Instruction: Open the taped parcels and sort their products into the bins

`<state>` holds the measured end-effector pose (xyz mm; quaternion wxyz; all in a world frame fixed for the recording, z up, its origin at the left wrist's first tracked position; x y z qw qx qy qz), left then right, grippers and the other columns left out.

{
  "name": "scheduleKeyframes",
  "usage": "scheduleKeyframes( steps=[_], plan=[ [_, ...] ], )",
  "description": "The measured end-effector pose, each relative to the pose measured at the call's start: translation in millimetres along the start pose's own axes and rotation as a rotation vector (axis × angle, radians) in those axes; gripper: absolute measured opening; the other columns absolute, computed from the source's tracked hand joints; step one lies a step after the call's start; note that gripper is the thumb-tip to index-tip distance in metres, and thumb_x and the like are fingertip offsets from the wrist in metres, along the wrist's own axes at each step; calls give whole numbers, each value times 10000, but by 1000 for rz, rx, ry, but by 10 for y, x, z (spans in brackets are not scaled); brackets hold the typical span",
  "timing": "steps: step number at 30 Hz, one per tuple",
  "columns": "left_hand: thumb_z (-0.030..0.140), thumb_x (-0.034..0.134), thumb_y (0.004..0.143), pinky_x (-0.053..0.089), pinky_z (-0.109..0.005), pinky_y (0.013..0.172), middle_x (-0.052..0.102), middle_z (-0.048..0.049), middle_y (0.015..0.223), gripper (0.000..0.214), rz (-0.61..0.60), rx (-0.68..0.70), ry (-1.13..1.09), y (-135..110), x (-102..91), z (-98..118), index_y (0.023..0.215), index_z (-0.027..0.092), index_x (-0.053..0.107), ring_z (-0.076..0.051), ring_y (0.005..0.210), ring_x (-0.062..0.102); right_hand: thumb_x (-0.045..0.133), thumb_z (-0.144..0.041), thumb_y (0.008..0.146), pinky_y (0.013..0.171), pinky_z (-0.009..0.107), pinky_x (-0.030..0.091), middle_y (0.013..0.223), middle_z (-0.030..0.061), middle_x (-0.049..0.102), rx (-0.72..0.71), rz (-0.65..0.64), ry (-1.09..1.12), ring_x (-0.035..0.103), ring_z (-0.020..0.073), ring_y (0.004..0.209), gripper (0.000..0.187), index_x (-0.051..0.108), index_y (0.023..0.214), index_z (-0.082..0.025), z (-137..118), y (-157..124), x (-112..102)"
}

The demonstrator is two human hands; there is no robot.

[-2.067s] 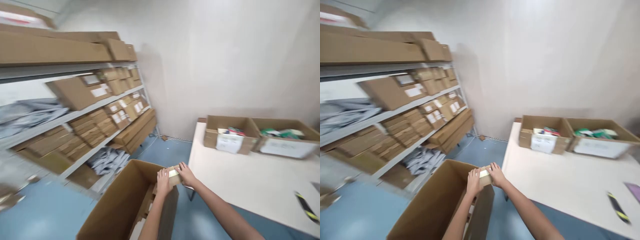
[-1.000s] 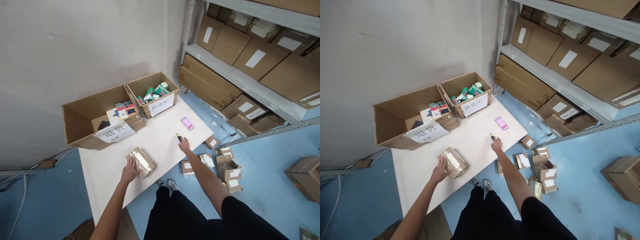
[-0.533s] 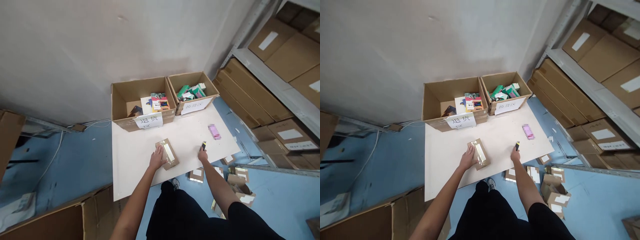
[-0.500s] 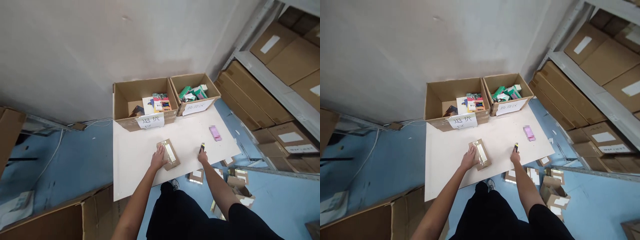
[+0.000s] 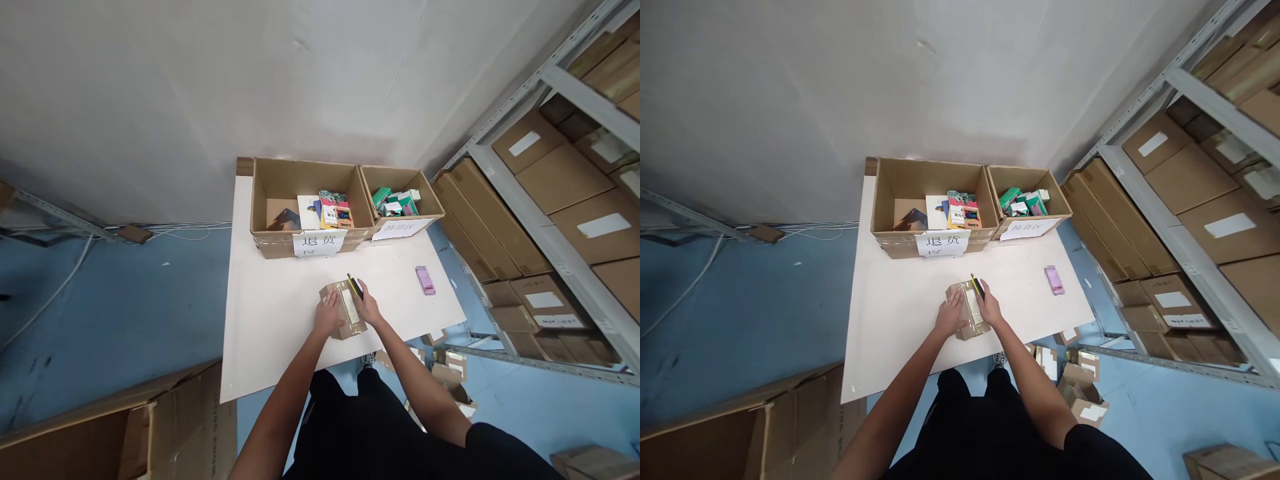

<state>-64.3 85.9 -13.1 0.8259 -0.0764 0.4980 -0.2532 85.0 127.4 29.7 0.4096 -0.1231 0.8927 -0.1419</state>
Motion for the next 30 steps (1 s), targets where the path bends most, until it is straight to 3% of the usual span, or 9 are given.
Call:
scheduleKeyframes(
  steps=[3, 8, 11, 15, 17, 21, 25, 28, 30],
  plan=[
    [471, 749, 857, 215, -574, 1291, 76, -129, 1791, 1106, 3, -1, 5, 18, 15, 18, 1718, 245, 93, -345, 1656, 42, 382, -271, 1039, 1038, 377, 515, 1401, 66, 696, -58, -48, -180, 692, 258, 1203, 648, 284, 1679, -293, -204, -19, 44],
    [488, 744, 860, 205, -589, 1294, 82, -109, 1793, 1080, 22, -4, 20, 25, 56, 2, 1715, 258, 126, -345, 1657, 9, 369, -252, 1070, 971, 318, 495, 1323, 73, 744, 1, -157, -401, 716, 244, 1157, 618, 294, 1683, -281, -294, -47, 194],
    [495, 722, 865, 302, -572, 1253, 34, -121, 1792, 1097, 20, 5, 1, 38, 75, -32, 1718, 236, 83, -351, 1656, -7, 380, -243, 1073, 946, 300, 480, 1298, 96, 753, 1, -162, -444, 721, 242, 1136, 612, 298, 1680, -264, -353, -38, 208],
    [484, 757, 819, 445, -488, 1154, -57, -140, 1784, 1222, -79, 42, -39, 63, 106, -134, 1714, 200, -25, -351, 1655, -14, 395, -230, 1071, 936, 308, 473, 1233, 103, 772, -9, -188, -448, 730, 250, 1107, 607, 311, 1671, -265, -418, -7, 215],
    [457, 783, 804, 453, -464, 1143, -47, -148, 1785, 1252, -90, 71, -14, 62, 92, -194, 1711, 201, -41, -335, 1656, -4, 403, -224, 1068, 930, 322, 474, 1215, 117, 772, -6, -194, -466, 731, 265, 1107, 612, 311, 1672, -258, -432, -3, 226],
    [458, 796, 819, 383, -464, 1209, 54, -152, 1788, 1205, 0, 77, 28, 29, 79, -263, 1713, 225, 22, -295, 1658, 46, 421, -223, 1058, 910, 349, 490, 1252, 157, 751, -19, -220, -474, 726, 293, 1118, 641, 281, 1684, -231, -424, -43, 316],
    [461, 773, 847, 326, -468, 1258, 95, -163, 1780, 1126, 105, 17, 16, -9, 155, -197, 1711, 212, 94, -293, 1654, 80, 615, -268, 982, 921, 373, 504, 1284, 184, 732, -41, -267, -484, 719, 326, 1133, 828, 215, 1705, -207, -356, -92, 424],
    [451, 780, 841, 388, -435, 1225, 112, -168, 1779, 1131, 135, -40, 8, -19, 190, -109, 1708, 189, 102, -291, 1652, 82, 816, -253, 836, 933, 380, 505, 1295, 191, 724, -61, -321, -521, 714, 352, 1151, 1089, 174, 1716, -223, -285, -117, 423],
    [456, 793, 832, 440, -417, 1185, 113, -171, 1778, 1149, 129, -75, 10, -25, 181, -67, 1708, 184, 101, -294, 1650, 82, 868, -275, 800, 938, 382, 508, 1295, 189, 725, -106, -334, -516, 708, 361, 1167, 1133, 197, 1712, -241, -258, -140, 352]
  ],
)
Point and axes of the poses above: each hand's wrist, its own y-axis towards the middle knuckle, its own x-axis out of the palm, z = x × y, the point moved 8 cm from there along y, towards the middle knuckle
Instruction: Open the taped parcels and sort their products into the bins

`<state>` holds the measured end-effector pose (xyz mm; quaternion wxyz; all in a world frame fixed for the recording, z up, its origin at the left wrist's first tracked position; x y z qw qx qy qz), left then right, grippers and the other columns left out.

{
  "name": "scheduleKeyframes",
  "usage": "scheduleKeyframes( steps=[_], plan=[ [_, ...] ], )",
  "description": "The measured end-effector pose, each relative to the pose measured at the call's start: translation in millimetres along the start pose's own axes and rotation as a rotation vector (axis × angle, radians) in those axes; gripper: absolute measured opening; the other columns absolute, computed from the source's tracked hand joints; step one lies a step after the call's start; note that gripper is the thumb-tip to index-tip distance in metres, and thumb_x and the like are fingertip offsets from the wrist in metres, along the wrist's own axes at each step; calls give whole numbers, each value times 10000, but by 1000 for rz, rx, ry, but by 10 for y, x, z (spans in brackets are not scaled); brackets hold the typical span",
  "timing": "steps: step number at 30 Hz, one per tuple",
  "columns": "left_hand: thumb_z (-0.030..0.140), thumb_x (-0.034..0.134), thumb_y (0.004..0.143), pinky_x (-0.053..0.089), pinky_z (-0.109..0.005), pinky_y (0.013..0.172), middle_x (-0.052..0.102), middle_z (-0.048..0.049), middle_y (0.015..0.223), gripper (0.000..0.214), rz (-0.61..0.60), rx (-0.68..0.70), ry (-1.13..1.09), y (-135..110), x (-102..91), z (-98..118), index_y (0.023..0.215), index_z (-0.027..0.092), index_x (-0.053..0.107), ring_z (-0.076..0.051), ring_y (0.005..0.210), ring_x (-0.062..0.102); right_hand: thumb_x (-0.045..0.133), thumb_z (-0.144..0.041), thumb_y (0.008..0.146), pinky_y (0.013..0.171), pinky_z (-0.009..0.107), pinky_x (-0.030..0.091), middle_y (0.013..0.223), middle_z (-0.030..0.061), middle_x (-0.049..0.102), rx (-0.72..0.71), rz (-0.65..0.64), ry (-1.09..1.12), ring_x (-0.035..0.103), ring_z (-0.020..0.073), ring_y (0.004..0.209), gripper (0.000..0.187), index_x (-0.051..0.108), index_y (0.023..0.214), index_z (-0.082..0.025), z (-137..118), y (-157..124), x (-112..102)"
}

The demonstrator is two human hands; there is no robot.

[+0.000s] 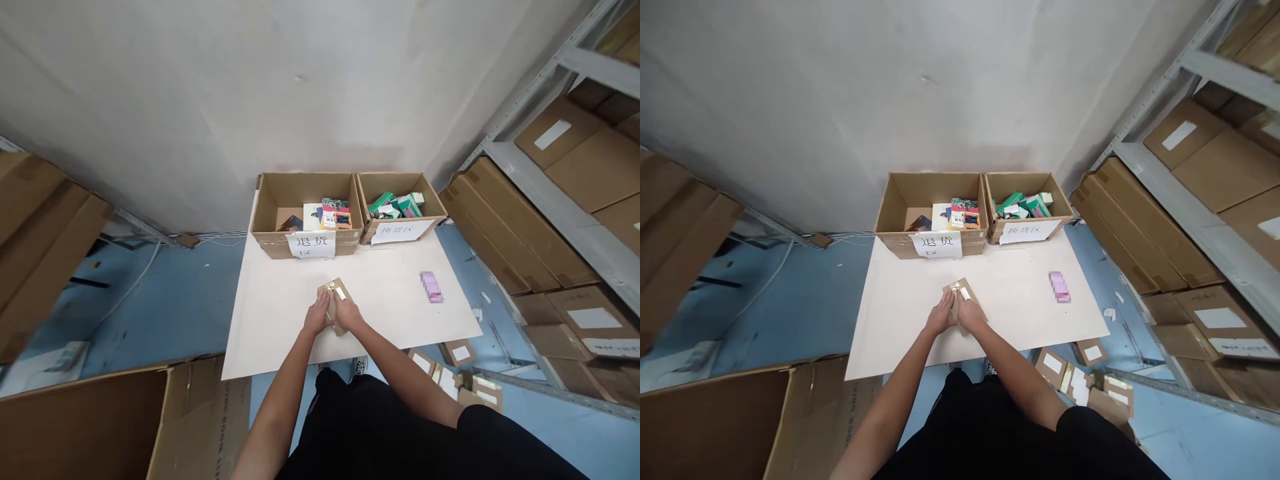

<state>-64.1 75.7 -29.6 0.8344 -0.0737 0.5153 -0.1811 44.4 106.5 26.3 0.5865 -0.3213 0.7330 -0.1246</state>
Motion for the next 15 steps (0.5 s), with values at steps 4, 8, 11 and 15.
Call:
scheduleKeyframes(
  steps=[4, 8, 11, 15],
  plan=[
    [483, 820, 822, 499, -406, 1126, 78, -177, 1780, 1184, -39, -70, 12, -2, -53, 18, 1709, 190, 93, -302, 1652, 69, 824, -437, 872, 940, 396, 524, 1286, 189, 734, -91, -7, 26, 704, 364, 1182, 991, 290, 1686, -254, 176, -190, -73],
    [580, 791, 841, 513, -419, 1105, 83, -189, 1780, 1190, -56, -127, 34, 2, -52, 26, 1713, 198, 77, -323, 1653, 83, 732, -416, 941, 926, 398, 539, 1267, 195, 741, -131, -45, 29, 719, 351, 1150, 858, 321, 1672, -233, 399, -473, -5],
    [655, 740, 857, 510, -435, 1107, 93, -187, 1782, 1194, -37, -156, 56, -22, -26, 87, 1716, 195, 51, -336, 1654, 90, 636, -275, 982, 942, 394, 541, 1295, 201, 728, -151, -47, -12, 712, 331, 1170, 759, 320, 1669, -210, 559, -714, 98],
    [735, 687, 856, 509, -455, 1109, 94, -133, 1794, 1109, -21, -196, 137, -75, -21, 214, 1714, 281, 149, -343, 1652, 108, 576, -143, 954, 924, 402, 553, 1274, 220, 726, -154, -77, -35, 721, 326, 1144, 777, 291, 1675, -186, 786, -1004, 265]
  ],
)
Point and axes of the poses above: each hand's wrist, its own y-axis towards the middle knuckle, its own x-axis out of the palm, z = x × y, the point moved 8 cm from there along y, towards the middle knuckle
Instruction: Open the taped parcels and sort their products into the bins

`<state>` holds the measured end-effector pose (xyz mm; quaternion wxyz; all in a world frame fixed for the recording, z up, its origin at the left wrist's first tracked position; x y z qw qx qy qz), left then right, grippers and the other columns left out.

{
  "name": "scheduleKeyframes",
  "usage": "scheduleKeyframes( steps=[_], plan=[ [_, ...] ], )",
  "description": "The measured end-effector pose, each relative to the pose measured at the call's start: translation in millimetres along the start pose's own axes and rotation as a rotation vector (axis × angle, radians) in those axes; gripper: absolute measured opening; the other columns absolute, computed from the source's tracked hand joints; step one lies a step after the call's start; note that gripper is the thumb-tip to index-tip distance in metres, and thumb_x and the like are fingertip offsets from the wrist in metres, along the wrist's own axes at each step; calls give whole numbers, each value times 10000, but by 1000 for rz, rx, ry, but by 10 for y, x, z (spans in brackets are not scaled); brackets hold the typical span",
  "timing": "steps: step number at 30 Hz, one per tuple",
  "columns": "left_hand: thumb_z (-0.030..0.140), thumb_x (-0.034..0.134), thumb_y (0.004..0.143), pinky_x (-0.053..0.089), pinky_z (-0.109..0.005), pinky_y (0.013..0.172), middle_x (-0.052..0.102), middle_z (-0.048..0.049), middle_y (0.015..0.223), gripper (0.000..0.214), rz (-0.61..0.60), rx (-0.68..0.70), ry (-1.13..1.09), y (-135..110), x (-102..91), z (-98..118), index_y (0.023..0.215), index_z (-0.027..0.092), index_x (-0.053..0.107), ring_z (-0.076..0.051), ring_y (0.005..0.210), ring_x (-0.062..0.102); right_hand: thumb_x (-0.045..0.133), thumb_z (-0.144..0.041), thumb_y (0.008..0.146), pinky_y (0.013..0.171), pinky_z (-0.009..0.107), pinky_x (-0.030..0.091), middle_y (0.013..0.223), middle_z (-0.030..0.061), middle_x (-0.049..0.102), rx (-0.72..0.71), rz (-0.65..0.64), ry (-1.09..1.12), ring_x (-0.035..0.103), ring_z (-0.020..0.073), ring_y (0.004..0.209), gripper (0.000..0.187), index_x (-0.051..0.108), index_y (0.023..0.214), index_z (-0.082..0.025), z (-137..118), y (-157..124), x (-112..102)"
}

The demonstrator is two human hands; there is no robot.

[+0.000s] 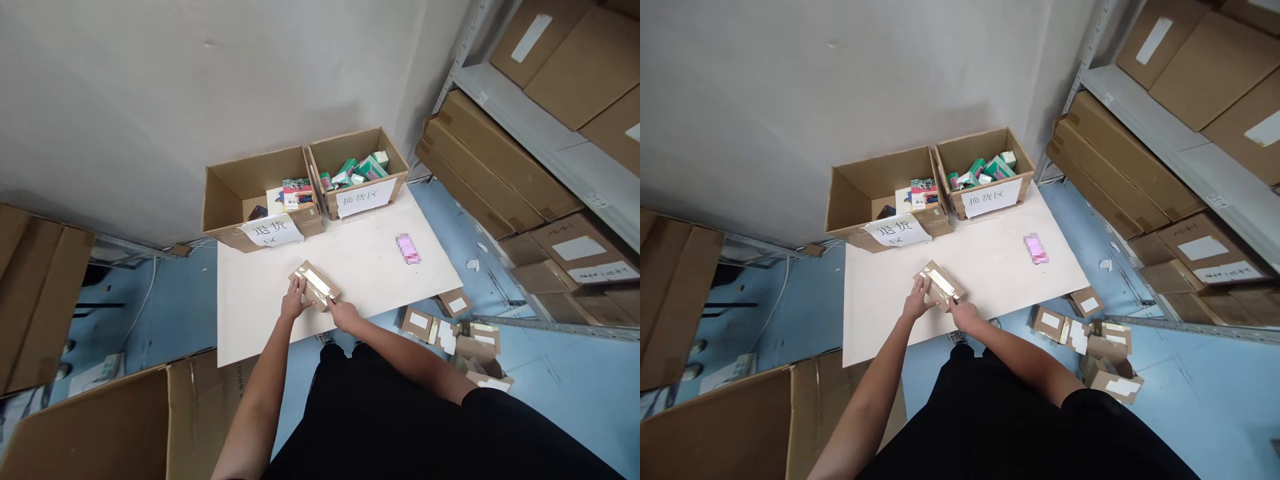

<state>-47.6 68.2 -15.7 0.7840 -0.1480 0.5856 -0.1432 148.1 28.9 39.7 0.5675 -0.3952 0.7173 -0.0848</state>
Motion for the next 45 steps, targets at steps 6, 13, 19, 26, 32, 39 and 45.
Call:
scheduleKeyframes(
  steps=[6, 13, 19, 26, 32, 39, 45],
  plan=[
    [745, 590, 909, 462, -524, 1149, 95, -147, 1793, 982, -57, -87, 146, -79, -20, 98, 1701, 293, 226, -356, 1642, 140, 661, -128, 871, 902, 384, 544, 1238, 209, 737, 82, -147, 18, 715, 336, 1140, 849, 343, 1656, -188, 542, -407, 283],
    [763, 413, 967, 439, -575, 1126, 334, -334, 1659, 999, 58, -262, 178, -276, 111, 529, 1674, 72, 267, -460, 1527, 338, 417, -338, 1082, 952, 348, 490, 1330, 117, 714, 206, 289, 474, 704, 277, 1138, 656, 210, 1700, -262, 1012, -342, -64],
    [536, 401, 1036, 430, -588, 1130, 506, -273, 1555, 723, 197, -152, 115, -472, 100, 647, 1625, 118, 394, -447, 1469, 423, 637, -483, 980, 1026, 369, 497, 1408, 159, 671, 308, 371, 606, 659, 304, 1264, 912, 156, 1695, -182, 864, 418, -127],
    [461, 487, 1025, 244, -634, 1263, 381, -156, 1695, 747, 164, -3, 154, -473, 29, 127, 1703, 294, 221, -381, 1585, 271, 698, -478, 919, 1009, 355, 542, 1377, 110, 692, 274, 444, 826, 688, 263, 1216, 856, 304, 1635, -221, 733, 763, -54],
    [512, 585, 996, 348, -591, 1217, 381, -166, 1697, 699, 114, 67, 138, -191, -30, 43, 1638, 298, 409, -406, 1589, 275, 517, -517, 991, 649, 269, 576, 832, 7, 730, 314, 402, 1369, 728, 181, 683, 472, 464, 1345, -210, 653, 683, 298],
    [538, 516, 1021, 376, -606, 1191, 406, -163, 1688, 686, 142, 126, 117, -219, 11, 1, 1649, 297, 381, -405, 1583, 293, 559, -527, 967, 415, 188, 399, 566, -98, 555, 298, 312, 1369, 473, 100, 382, 300, 496, 1020, -239, 591, 435, 363],
    [532, 555, 1006, 401, -639, 1161, 411, -169, 1681, 708, 131, 121, 109, -236, 12, 9, 1652, 311, 369, -433, 1573, 296, 549, -510, 991, 387, 185, 328, 537, -105, 514, 318, 241, 1313, 411, 83, 354, 283, 472, 930, -244, 539, 307, 367]
  ],
)
Point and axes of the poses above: each hand's wrist, its own y-axis towards the middle knuckle, its own x-axis out of the palm, z = x × y, the point moved 8 cm from there along y, towards the middle knuckle
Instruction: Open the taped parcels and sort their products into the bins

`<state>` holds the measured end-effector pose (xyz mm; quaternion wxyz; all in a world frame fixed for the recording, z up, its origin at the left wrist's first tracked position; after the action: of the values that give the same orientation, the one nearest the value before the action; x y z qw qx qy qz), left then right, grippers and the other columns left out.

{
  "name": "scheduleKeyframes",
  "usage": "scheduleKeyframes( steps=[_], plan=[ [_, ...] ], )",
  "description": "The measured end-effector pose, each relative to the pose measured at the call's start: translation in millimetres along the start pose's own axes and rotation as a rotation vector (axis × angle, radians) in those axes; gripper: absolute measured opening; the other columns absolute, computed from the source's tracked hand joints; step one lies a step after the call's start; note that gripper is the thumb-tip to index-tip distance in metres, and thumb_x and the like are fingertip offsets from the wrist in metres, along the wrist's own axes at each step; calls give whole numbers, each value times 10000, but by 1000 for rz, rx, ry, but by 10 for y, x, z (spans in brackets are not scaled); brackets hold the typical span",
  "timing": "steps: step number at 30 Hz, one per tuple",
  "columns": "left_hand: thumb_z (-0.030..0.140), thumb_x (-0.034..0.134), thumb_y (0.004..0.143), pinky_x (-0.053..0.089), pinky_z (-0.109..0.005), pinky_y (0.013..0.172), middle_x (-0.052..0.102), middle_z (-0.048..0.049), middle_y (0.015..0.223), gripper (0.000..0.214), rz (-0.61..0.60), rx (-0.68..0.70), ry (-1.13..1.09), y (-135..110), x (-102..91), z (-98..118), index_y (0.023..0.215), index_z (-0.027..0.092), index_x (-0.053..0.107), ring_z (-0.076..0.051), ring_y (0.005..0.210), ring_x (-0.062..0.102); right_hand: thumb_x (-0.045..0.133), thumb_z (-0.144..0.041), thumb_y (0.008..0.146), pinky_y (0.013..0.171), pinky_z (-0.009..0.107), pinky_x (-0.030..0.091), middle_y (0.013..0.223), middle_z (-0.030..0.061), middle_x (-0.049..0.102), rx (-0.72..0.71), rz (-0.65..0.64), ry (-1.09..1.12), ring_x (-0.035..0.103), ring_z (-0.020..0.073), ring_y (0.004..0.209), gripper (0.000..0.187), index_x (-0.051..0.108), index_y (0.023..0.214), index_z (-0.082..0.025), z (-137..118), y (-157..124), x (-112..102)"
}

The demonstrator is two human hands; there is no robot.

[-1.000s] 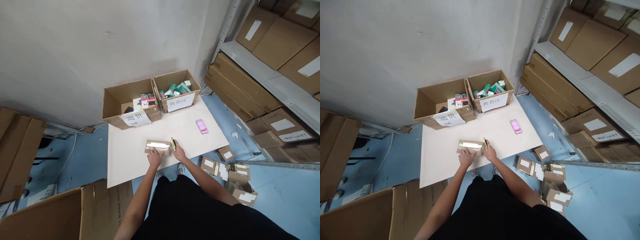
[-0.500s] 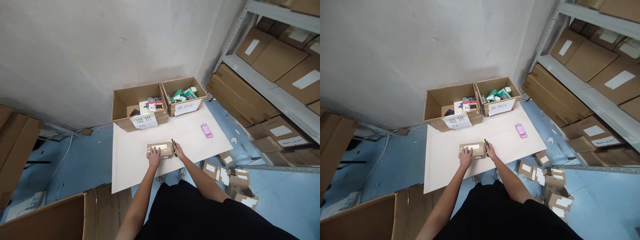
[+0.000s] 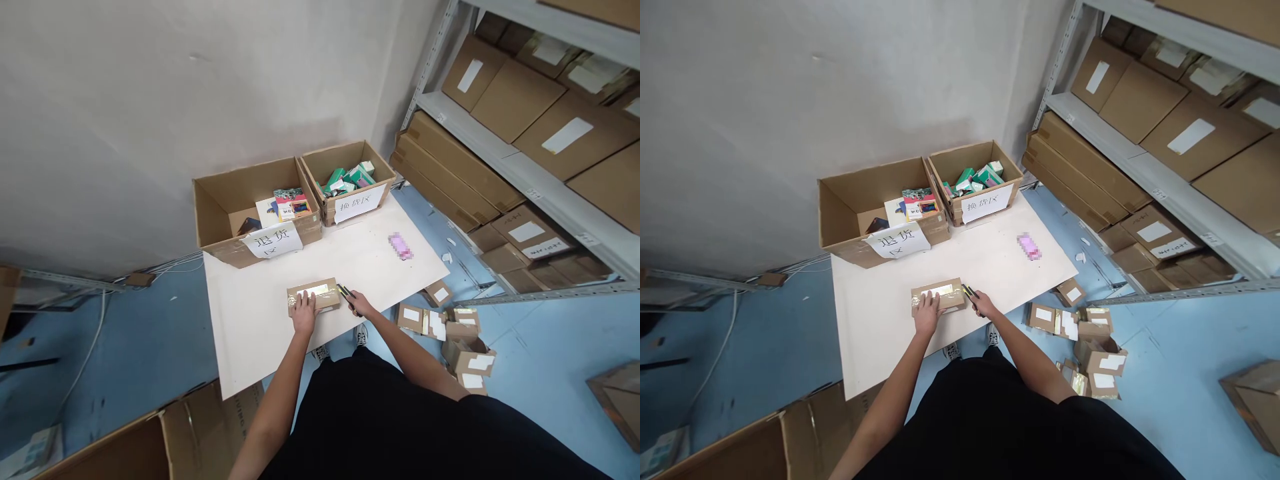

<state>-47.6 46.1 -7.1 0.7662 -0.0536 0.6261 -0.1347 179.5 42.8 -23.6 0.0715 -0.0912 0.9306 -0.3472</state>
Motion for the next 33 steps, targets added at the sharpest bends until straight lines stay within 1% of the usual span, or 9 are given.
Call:
scheduleKeyframes(
  steps=[7, 11, 15, 18, 20, 23, 27, 30, 33],
  plan=[
    [510, 543, 1022, 418, -628, 1140, 431, -164, 1668, 637, 15, -7, 43, -26, -2, 29, 1618, 315, 431, -411, 1561, 320, 581, -483, 967, 373, 184, 302, 508, -103, 517, 15, -88, -77, 406, 87, 335, 270, 475, 899, -245, 197, -215, -117],
    [602, 560, 989, 431, -595, 1140, 482, -156, 1629, 645, 1, 37, 1, 66, -114, -69, 1565, 314, 515, -415, 1520, 375, 552, -550, 963, 389, 190, 353, 541, -104, 519, -16, 103, -18, 420, 90, 357, 314, 491, 951, -242, 288, -168, -208],
    [618, 493, 1002, 417, -528, 1173, 433, -144, 1668, 686, -55, 28, -55, 236, -251, -369, 1601, 287, 458, -368, 1545, 350, 596, -610, 924, 440, 226, 465, 665, -78, 587, 19, 216, -45, 548, 126, 447, 414, 490, 1091, -246, 334, 20, 85],
    [671, 453, 989, 349, -584, 1206, 308, -164, 1733, 790, -91, -73, -40, 222, -237, -560, 1656, 261, 346, -400, 1601, 226, 686, -608, 874, 568, 279, 562, 921, 22, 710, 15, 267, -200, 717, 200, 718, 538, 490, 1214, -241, 179, 193, 327],
    [649, 412, 1011, 349, -599, 1194, 390, -215, 1674, 780, -57, -154, -13, 94, -199, -582, 1653, 209, 351, -420, 1563, 293, 695, -597, 880, 699, 311, 589, 1077, 80, 732, -2, 339, -331, 750, 249, 944, 571, 494, 1269, -230, -47, 322, 347],
    [558, 373, 1056, 459, -544, 1095, 615, -260, 1387, 707, -15, -221, 29, -209, -86, -436, 1586, 96, 443, -396, 1359, 523, 702, -587, 898, 822, 353, 571, 1188, 138, 733, -4, 391, -496, 729, 297, 1098, 626, 482, 1340, -203, -488, 581, 258],
    [431, 384, 1078, 536, -416, 1004, 645, -164, 1334, 494, -65, -61, -12, -434, 38, -21, 1476, 225, 594, -299, 1261, 593, 758, -558, 884, 826, 347, 537, 1180, 168, 747, -44, 315, -626, 732, 312, 1078, 672, 484, 1364, -175, -1028, 912, 132],
    [256, 506, 1011, 524, -423, 1059, 481, -140, 1599, 530, -25, 19, 13, -244, -104, 142, 1541, 274, 521, -304, 1470, 449, 733, -552, 917, 831, 323, 518, 1169, 149, 755, -120, 307, -622, 731, 294, 1077, 622, 496, 1358, -184, -1150, 907, -24],
    [161, 729, 836, 408, -502, 1206, 264, -134, 1752, 888, -154, 214, 47, 165, -171, 294, 1639, 279, 369, -355, 1623, 212, 719, -560, 927, 851, 321, 510, 1187, 133, 751, -158, 326, -595, 724, 293, 1102, 607, 503, 1361, -194, -868, 660, -165]
  ],
)
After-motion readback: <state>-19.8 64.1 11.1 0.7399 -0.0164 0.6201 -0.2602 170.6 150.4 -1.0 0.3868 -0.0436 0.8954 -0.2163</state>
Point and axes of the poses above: each hand's wrist, its own y-axis towards the middle knuckle, its own x-axis out of the palm, z = x × y, the point moved 8 cm from there along y, towards the middle knuckle
